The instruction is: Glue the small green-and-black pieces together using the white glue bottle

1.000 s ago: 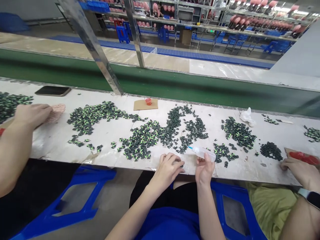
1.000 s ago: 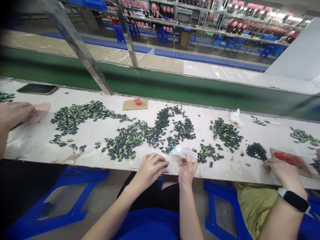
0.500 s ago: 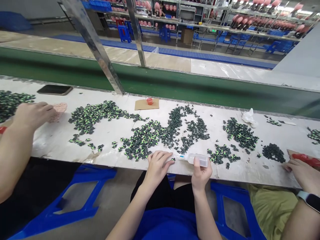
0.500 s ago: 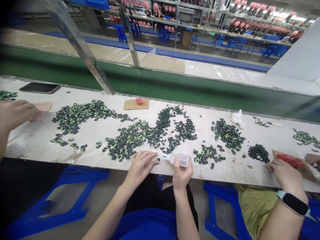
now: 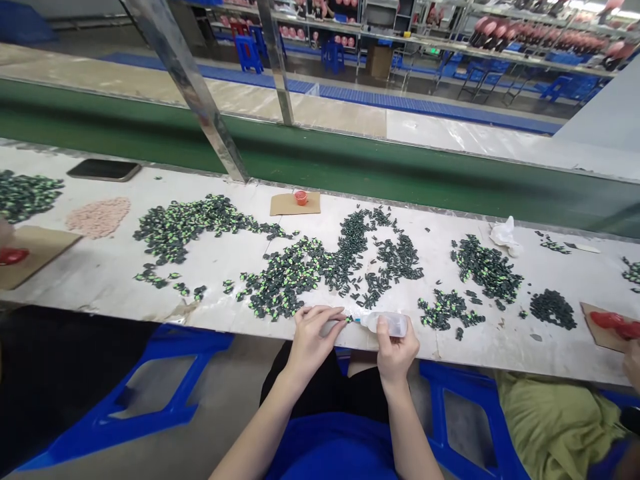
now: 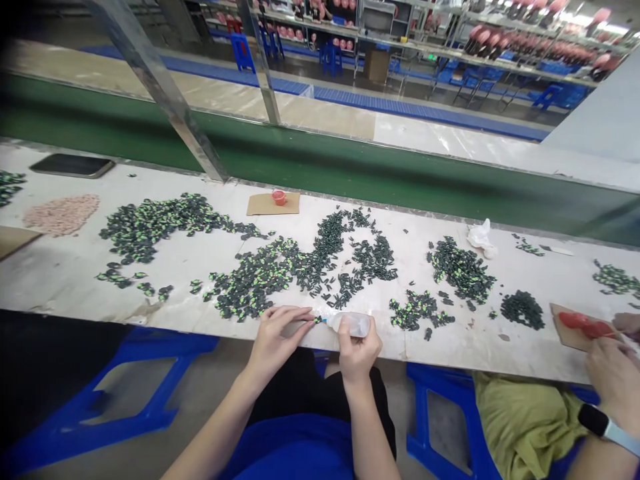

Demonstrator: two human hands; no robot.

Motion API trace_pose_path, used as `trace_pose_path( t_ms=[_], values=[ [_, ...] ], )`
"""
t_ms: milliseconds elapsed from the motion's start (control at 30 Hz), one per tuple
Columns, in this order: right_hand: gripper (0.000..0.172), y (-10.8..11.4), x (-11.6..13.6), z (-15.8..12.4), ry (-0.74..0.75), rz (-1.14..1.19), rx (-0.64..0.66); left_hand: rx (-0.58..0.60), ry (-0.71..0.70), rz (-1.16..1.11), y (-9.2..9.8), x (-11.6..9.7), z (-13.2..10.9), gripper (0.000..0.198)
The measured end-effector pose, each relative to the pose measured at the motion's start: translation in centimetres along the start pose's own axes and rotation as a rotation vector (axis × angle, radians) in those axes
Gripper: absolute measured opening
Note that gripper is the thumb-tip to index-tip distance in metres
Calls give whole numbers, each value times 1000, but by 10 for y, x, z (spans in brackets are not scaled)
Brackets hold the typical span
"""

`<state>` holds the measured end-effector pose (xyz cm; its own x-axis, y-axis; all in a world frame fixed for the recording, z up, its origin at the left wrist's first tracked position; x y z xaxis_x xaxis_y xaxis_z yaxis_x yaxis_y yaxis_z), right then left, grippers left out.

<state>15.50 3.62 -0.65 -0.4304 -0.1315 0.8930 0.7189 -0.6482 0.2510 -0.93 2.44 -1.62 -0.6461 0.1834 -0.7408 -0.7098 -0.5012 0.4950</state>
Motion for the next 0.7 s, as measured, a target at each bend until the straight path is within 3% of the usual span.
trace_pose_path(
  t_ms=[700],
  values=[
    [31,-1,0,4,-47,-32,29,-18,20,1,0,0,0,8]
  ],
)
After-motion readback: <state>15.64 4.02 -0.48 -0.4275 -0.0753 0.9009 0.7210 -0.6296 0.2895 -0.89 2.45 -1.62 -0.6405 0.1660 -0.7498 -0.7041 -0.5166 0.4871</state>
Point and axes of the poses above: each hand's wrist, its own z-axis towards the middle knuckle, its own y-axis out of the back of the hand, x = y × z, the point moved 2 cm from there along z, towards the middle knuckle, and after that the axes turned 14 degrees about -x, right-handed, at the moved point
